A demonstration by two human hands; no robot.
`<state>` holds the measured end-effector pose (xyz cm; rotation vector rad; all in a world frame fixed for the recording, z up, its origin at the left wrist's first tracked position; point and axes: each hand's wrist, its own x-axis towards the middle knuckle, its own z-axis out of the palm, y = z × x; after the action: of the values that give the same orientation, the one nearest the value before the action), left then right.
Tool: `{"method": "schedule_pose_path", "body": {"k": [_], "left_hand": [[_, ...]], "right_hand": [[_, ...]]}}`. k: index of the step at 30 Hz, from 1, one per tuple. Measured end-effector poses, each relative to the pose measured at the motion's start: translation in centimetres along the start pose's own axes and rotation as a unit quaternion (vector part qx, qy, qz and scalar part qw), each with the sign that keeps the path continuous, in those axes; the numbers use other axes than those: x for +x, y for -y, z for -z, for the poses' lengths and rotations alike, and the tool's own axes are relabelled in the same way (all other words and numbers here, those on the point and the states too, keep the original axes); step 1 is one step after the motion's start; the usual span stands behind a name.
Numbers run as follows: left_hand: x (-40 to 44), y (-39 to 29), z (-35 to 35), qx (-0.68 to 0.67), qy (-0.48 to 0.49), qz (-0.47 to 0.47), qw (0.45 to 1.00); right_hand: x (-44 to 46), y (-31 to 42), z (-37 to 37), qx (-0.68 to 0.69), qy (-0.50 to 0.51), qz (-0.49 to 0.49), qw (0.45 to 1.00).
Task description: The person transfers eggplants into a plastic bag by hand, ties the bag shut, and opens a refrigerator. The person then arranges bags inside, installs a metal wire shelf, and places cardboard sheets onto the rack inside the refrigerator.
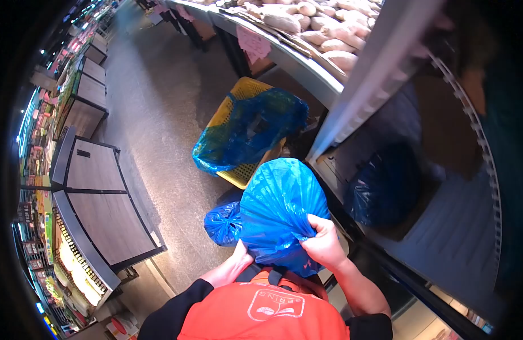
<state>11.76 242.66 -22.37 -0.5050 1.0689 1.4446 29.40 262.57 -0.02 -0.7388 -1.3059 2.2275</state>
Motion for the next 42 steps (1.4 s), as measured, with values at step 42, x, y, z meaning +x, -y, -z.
{"method": "schedule_pose_path", "body": {"k": [42], "left_hand": [[9.5,-6.3,10.8,0.203,-0.172,-0.075,0.961]], "right_hand": [[28.4,-31.9,7.7,-0.362,-0.037,-0.069,0.929]]}}
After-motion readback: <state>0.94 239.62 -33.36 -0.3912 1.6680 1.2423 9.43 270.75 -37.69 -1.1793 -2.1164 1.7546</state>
